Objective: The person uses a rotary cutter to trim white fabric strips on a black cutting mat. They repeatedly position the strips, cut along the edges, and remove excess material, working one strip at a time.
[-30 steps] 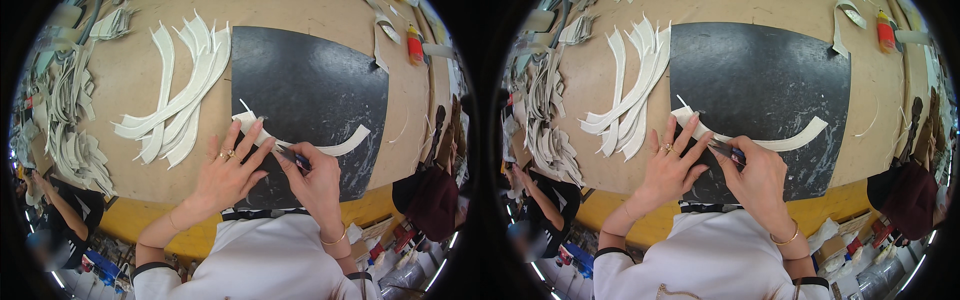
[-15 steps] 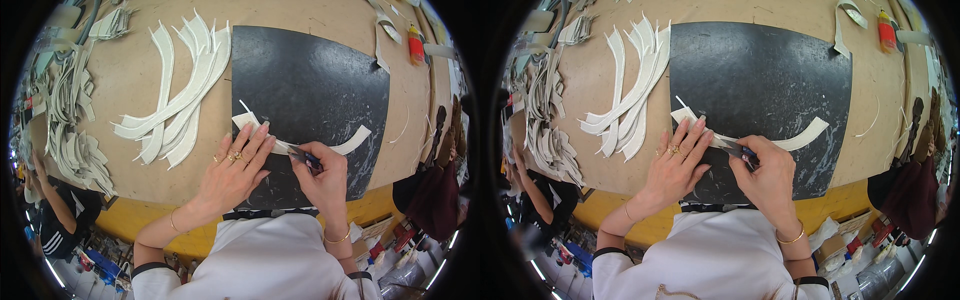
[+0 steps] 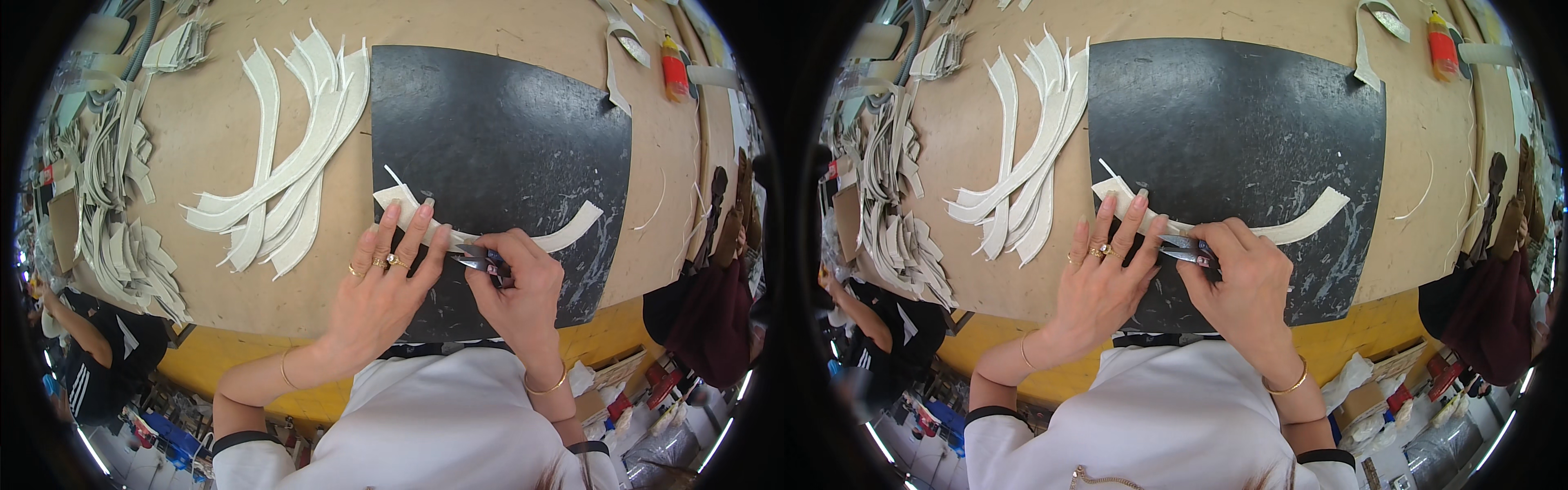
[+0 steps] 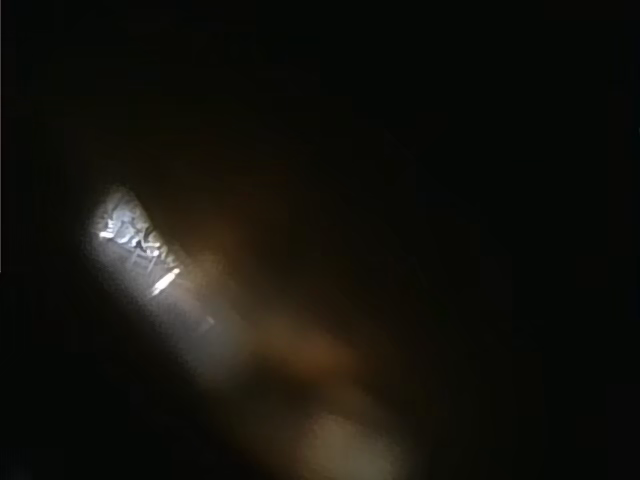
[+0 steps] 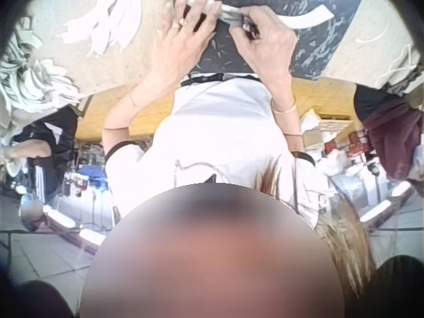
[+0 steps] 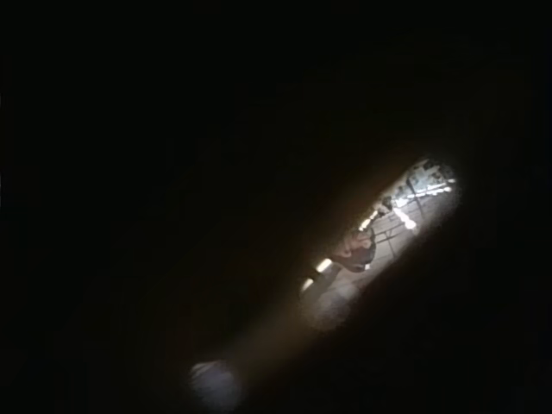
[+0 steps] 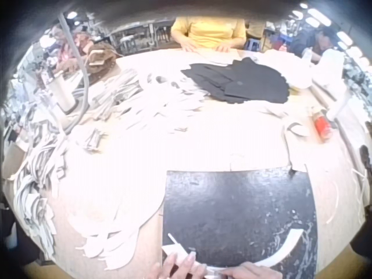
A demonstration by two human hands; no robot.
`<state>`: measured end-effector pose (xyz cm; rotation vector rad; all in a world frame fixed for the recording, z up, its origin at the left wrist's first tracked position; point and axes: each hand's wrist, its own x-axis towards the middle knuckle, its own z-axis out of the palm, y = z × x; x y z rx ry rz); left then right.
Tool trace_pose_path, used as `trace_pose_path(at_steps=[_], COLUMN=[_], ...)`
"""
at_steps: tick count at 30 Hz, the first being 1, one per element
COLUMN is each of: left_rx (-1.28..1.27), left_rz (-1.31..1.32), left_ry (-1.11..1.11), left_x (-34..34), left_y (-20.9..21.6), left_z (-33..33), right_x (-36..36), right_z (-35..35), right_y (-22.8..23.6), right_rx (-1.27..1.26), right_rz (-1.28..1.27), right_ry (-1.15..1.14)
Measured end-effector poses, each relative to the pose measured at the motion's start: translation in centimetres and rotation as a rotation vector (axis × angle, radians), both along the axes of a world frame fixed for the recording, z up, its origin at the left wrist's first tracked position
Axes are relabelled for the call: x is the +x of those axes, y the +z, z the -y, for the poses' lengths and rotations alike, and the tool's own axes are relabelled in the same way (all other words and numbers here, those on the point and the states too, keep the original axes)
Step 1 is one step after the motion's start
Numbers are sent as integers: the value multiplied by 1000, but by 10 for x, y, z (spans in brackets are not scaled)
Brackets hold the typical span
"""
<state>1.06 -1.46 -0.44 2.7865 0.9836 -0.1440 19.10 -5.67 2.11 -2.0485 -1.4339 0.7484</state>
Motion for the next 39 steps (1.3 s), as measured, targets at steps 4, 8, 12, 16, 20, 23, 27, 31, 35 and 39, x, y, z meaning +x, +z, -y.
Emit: trace_pose_path(at_steps=[4, 8, 12, 16, 20, 23, 27, 31, 35, 39], left_rx=[22, -68, 25, -115, -183, -173, -131, -134, -149, -110], left_rz=[-39, 103, 173, 232, 288, 268, 205, 207, 237, 203], left_ry=[-30, 73, 13, 49, 86, 87, 81, 72, 70, 64], left_x=[1, -3, -5, -4, -2, -1, 0, 0, 1, 2], left_y=[0, -3, -9, -11, -12, -10, -7, -7, -9, -7], left_z=[2, 3, 2, 1, -1, 0, 3, 3, 3, 3], right_x=[-1, 0, -2, -9, -12, -3, 6, 5, 5, 4], right_z=[-1, -2, -5, -9, -12, -8, -2, -2, -5, -7], right_y=[-3, 1, 6, 9, 5, 1, -2, -1, 0, 0], right_rx=[-14, -83, -147, -101, 47, 72, -23, -64, -86, -103], right_rz=[11, -52, -89, -149, -115, -81, -72, -91, -89, -82], right_ry=[-19, -57, -98, -92, 20, 18, -22, -71, -72, -87])
